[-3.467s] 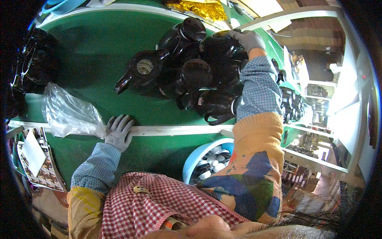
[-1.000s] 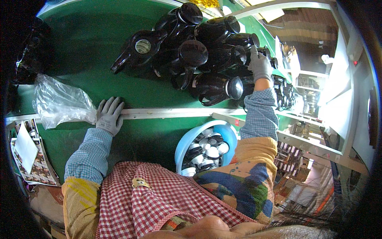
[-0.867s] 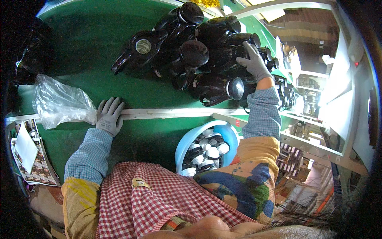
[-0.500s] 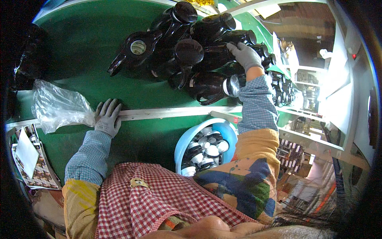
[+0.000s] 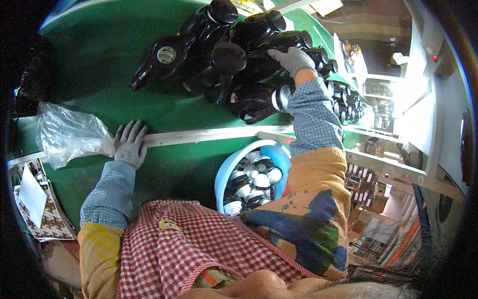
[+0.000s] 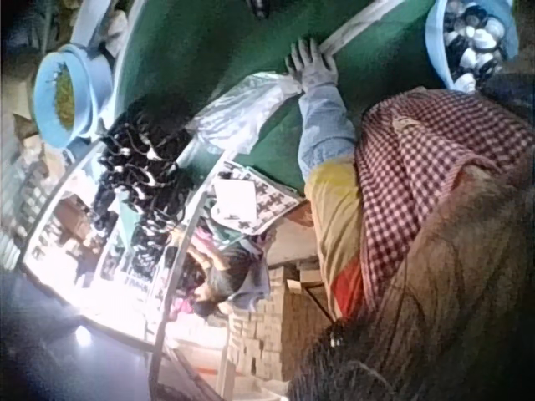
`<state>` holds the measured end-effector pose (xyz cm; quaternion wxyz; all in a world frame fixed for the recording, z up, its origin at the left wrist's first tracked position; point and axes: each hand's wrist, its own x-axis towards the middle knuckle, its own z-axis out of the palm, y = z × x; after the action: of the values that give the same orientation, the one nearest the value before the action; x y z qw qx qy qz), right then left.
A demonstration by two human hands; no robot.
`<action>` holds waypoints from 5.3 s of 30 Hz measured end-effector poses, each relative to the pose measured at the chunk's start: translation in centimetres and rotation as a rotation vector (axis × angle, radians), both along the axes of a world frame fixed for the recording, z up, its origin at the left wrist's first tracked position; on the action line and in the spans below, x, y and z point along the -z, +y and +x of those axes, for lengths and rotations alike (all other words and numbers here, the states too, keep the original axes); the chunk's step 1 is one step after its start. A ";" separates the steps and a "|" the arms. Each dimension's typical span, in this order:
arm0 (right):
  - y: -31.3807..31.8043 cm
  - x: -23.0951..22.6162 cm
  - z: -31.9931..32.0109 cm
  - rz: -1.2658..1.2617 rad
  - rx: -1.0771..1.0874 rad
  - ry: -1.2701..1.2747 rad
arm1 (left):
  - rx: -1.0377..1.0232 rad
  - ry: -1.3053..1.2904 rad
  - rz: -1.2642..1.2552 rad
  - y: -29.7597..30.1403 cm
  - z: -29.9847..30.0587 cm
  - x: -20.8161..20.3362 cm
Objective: The person assembles black kettles by attaching white lids to the kettle bodies. They pick up kettle bodies from a green workbench, retrieve lids from a blue bowl, and screw the lids onto the kettles before placing the completed units back on the bench.
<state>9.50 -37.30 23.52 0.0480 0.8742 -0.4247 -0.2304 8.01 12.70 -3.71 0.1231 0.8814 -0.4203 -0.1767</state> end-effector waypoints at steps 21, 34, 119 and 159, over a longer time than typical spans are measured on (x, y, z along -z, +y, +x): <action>3.1 0.6 -15.2 0.286 -0.421 -0.370 | -0.015 -0.015 0.063 -0.3 0.0 -0.8; 3.5 0.7 -14.2 0.243 -0.485 -0.219 | -0.023 -0.054 0.017 -0.4 -0.1 -1.0; 11.9 -0.9 -1.1 0.016 -0.723 -0.217 | -0.018 -0.042 -0.112 0.2 -0.3 -0.6; 8.7 2.4 -2.7 0.193 -0.654 -0.539 | -0.021 -0.047 -0.172 0.2 -0.5 -0.2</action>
<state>6.82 -28.57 21.09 -0.0759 0.9922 -0.0992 -0.0054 7.55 12.91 -3.48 0.1905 0.8758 -0.4275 -0.1181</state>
